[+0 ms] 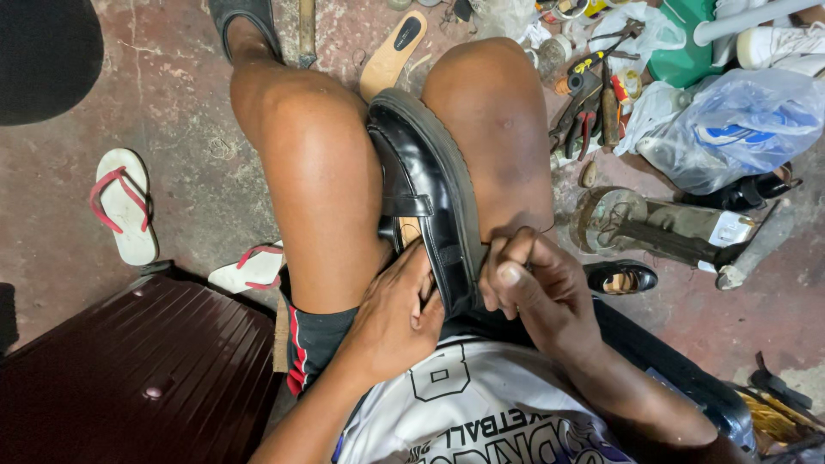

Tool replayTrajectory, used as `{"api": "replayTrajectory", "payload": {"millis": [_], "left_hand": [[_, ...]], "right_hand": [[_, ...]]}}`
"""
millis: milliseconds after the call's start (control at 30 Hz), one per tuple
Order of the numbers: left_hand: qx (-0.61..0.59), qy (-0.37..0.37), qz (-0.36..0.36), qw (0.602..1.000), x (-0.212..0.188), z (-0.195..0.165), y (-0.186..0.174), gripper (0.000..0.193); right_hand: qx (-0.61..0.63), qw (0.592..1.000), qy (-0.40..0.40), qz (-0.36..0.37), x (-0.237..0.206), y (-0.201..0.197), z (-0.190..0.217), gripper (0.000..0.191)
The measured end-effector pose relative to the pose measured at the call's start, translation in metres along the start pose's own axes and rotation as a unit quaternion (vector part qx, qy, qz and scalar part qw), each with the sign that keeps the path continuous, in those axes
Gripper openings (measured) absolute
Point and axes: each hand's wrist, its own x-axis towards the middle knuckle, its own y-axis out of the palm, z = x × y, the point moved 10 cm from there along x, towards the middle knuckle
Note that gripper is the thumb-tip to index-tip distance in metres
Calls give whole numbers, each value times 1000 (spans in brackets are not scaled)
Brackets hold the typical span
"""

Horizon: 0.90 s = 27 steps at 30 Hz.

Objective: The person sits on the floor and repairs a black shoe by hand-sewing the sole to the upper. They use a needle and thread to stitch along the edge of the sole, repeatedly pulling the thread through the leather and sole material.

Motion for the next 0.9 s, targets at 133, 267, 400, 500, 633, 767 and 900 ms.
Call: {"api": "replayTrajectory", "payload": {"millis": [133, 267, 400, 500, 633, 767, 900], "left_hand": [[41, 103, 0, 994, 0, -22, -1, 42], [37, 117, -4, 992, 5, -26, -9, 43], [52, 130, -50, 989, 18, -33, -31, 44], [57, 112, -37, 991, 21, -29, -33, 41], [85, 97, -15, 992, 14, -21, -19, 31], [93, 139, -26, 986, 4, -24, -9, 25], [19, 104, -9, 994, -1, -15, -7, 27]], "right_hand": [[-126, 991, 29, 20, 8, 12, 0, 21], [-305, 952, 2, -11, 41, 16, 2, 24], [-334, 941, 12, -54, 71, 20, -12, 27], [-301, 951, 36, -57, 74, 18, -23, 27], [-273, 960, -29, -51, 52, 16, -16, 25], [-210, 976, -14, -50, 28, 3, -19, 28], [-118, 985, 113, -49, 7, -25, -32, 22]]}}
